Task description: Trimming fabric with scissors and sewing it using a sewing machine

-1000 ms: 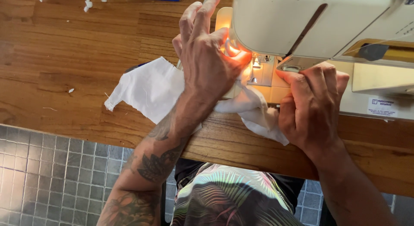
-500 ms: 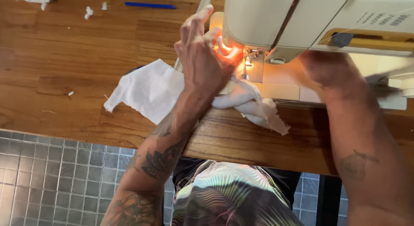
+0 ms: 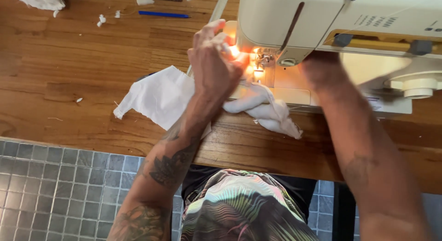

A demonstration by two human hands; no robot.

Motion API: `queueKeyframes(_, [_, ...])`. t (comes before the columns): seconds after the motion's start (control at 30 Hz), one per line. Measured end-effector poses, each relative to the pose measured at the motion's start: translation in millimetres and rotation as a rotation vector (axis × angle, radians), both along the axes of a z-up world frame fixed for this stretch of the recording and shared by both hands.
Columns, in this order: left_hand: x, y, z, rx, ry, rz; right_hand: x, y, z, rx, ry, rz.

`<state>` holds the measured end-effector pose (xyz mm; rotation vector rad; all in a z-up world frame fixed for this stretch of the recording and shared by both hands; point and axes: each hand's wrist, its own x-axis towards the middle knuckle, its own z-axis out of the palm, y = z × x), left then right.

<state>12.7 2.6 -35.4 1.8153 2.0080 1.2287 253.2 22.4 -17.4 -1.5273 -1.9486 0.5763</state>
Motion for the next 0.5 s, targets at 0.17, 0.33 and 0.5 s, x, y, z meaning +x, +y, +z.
queueKeyframes(0.17, [-19, -33, 13, 0.118, -0.103, -0.036, 4, -51, 10, 0.112, 0.214, 0.077])
queueKeyframes(0.33, [-18, -62, 25, 0.084, -0.303, -0.075, 15, -111, 22, 0.544, 0.147, 0.265])
queueKeyframes(0.5, [-11, -66, 20, -0.011, -0.47, 0.059, 201, -44, -141, 0.988, 0.125, -0.807])
